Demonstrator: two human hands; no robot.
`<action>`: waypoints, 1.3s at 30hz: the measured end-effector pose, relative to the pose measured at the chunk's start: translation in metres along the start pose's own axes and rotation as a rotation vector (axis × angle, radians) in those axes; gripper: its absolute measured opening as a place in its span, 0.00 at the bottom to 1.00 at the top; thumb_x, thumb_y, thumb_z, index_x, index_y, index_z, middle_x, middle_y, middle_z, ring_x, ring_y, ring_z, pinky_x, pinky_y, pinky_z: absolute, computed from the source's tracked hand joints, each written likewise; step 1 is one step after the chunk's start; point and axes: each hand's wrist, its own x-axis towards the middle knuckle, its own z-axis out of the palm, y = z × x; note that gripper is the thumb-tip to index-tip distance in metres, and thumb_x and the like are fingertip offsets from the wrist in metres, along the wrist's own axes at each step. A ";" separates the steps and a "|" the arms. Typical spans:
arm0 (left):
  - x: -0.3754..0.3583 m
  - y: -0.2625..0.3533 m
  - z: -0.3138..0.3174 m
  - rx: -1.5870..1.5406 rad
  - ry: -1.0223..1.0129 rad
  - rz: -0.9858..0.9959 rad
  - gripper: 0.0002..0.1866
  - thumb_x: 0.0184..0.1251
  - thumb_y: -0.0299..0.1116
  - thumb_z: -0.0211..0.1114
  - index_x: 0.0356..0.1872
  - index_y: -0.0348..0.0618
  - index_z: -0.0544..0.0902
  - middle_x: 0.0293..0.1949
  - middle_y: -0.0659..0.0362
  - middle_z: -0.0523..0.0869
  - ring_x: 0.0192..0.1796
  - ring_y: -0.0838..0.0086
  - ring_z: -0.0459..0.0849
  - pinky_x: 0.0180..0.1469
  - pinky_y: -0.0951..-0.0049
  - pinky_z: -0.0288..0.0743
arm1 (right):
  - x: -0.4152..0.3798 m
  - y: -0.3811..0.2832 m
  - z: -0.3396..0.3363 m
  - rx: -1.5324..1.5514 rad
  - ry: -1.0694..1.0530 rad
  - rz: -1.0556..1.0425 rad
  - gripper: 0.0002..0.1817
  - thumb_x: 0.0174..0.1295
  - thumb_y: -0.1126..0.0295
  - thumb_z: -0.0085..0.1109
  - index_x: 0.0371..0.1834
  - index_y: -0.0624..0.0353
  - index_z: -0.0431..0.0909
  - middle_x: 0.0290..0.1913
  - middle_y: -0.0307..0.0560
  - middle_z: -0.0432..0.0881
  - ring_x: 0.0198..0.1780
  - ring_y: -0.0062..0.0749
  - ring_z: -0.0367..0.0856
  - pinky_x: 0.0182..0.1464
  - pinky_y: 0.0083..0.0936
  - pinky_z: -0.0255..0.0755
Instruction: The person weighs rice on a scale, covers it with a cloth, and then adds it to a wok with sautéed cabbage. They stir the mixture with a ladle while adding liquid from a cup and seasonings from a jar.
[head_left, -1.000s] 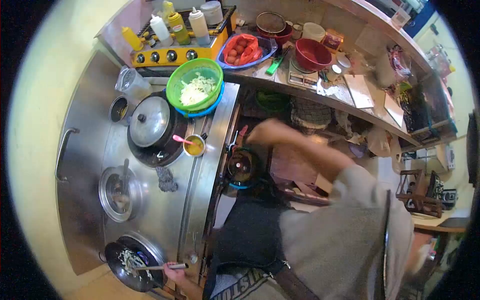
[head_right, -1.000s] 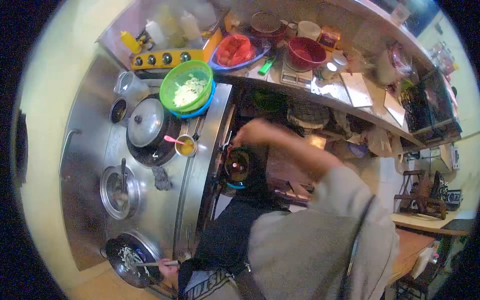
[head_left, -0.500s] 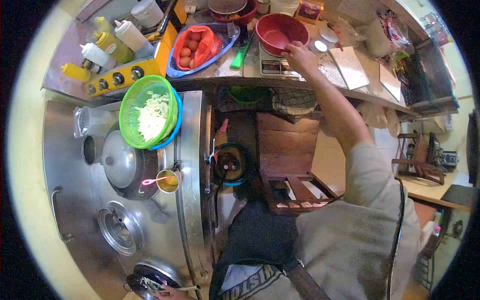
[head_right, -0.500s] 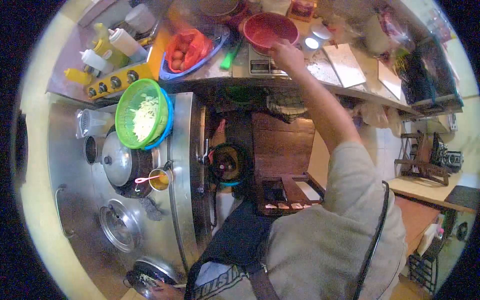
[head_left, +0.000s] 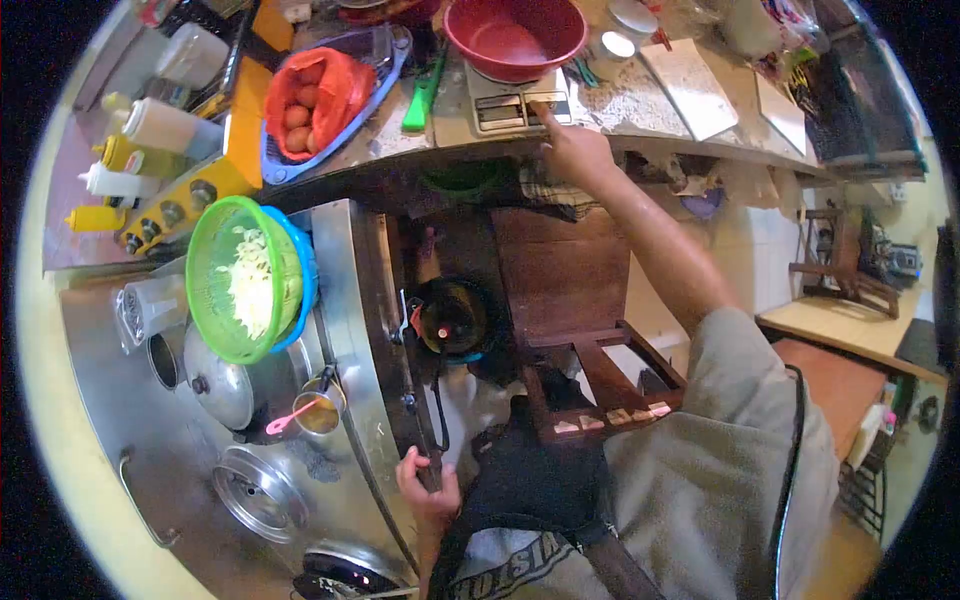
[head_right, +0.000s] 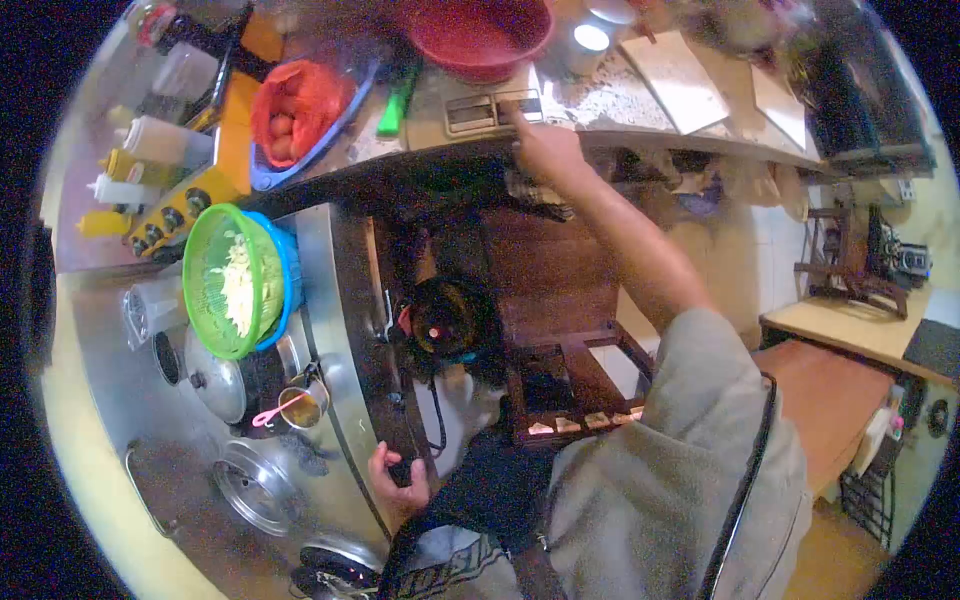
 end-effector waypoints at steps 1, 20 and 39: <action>0.001 -0.001 -0.001 0.019 -0.015 -0.034 0.32 0.51 0.29 0.70 0.59 0.35 0.68 0.37 0.53 0.75 0.39 0.62 0.75 0.46 0.62 0.70 | 0.003 -0.005 -0.003 -0.034 -0.025 -0.012 0.38 0.60 0.65 0.52 0.74 0.41 0.49 0.32 0.54 0.84 0.35 0.49 0.84 0.36 0.42 0.77; -0.114 -0.149 0.019 -0.708 0.257 -1.343 0.18 0.57 0.39 0.69 0.43 0.43 0.73 0.28 0.58 0.77 0.31 0.70 0.77 0.31 0.72 0.74 | -0.024 0.083 0.270 0.296 -0.156 0.336 0.15 0.64 0.69 0.53 0.53 0.55 0.77 0.50 0.57 0.80 0.47 0.48 0.82 0.47 0.39 0.76; -0.071 -0.048 0.023 -0.241 -0.171 -0.490 0.32 0.62 0.26 0.64 0.66 0.33 0.60 0.37 0.59 0.74 0.41 0.74 0.74 0.48 0.75 0.69 | -0.179 0.136 0.024 2.012 -0.326 0.335 0.24 0.43 0.64 0.63 0.46 0.62 0.76 0.43 0.47 0.80 0.42 0.34 0.80 0.49 0.33 0.77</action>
